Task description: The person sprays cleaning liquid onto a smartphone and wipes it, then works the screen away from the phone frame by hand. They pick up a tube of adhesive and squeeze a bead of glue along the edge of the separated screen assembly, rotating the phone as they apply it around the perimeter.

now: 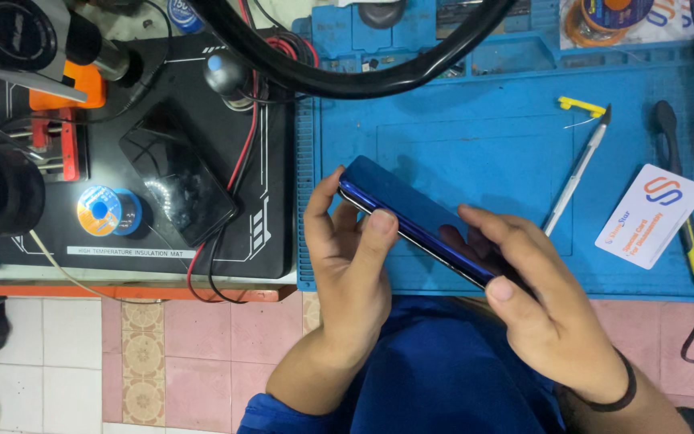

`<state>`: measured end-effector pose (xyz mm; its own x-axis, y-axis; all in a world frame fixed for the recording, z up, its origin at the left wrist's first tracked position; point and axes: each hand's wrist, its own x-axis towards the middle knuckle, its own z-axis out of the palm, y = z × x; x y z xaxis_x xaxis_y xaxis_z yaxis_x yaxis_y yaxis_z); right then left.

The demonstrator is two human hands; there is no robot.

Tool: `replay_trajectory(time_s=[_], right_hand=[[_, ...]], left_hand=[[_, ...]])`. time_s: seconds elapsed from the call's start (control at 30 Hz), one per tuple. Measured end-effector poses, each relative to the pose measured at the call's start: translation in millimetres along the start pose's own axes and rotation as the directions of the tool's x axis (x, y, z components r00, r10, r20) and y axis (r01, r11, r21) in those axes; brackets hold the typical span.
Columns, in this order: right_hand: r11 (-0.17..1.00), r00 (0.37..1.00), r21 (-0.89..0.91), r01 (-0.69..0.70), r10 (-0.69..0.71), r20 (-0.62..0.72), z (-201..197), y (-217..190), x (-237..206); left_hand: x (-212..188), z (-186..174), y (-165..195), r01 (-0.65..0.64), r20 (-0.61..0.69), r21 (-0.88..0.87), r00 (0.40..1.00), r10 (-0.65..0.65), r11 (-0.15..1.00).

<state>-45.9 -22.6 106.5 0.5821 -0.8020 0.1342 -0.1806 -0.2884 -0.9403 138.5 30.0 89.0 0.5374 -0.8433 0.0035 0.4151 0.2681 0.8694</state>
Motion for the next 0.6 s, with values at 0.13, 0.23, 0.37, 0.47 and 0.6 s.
replay_trajectory(time_s=[0.13,0.23,0.37,0.47,0.6], right_hand=[[1.0,1.0,-0.005,-0.012,0.012,0.003,0.5,-2.0,-0.5],[0.998,1.0,-0.05,-0.024,0.024,0.006,0.5,-3.2,-0.2],[0.999,1.0,0.042,-0.012,0.011,0.025,-0.8,-1.5,1.9],[0.994,0.996,0.072,-0.08,0.076,0.046,-7.1,1.4,6.4],[0.982,0.983,-0.066,-0.176,0.179,0.043,-36.9,-4.5,18.0]], left_hand=[[0.8,-1.3,1.0,-0.028,0.024,-0.02,0.999,0.028,0.999],[1.6,-1.9,2.4,-0.038,0.035,-0.037,0.999,0.039,0.999],[4.0,-2.9,4.8,-0.044,0.022,-0.037,0.999,0.045,0.998],[6.8,-5.5,8.1,-0.019,0.021,0.028,1.0,0.019,0.999],[13.2,-10.4,17.8,0.033,-0.006,0.186,0.999,-0.033,0.982]])
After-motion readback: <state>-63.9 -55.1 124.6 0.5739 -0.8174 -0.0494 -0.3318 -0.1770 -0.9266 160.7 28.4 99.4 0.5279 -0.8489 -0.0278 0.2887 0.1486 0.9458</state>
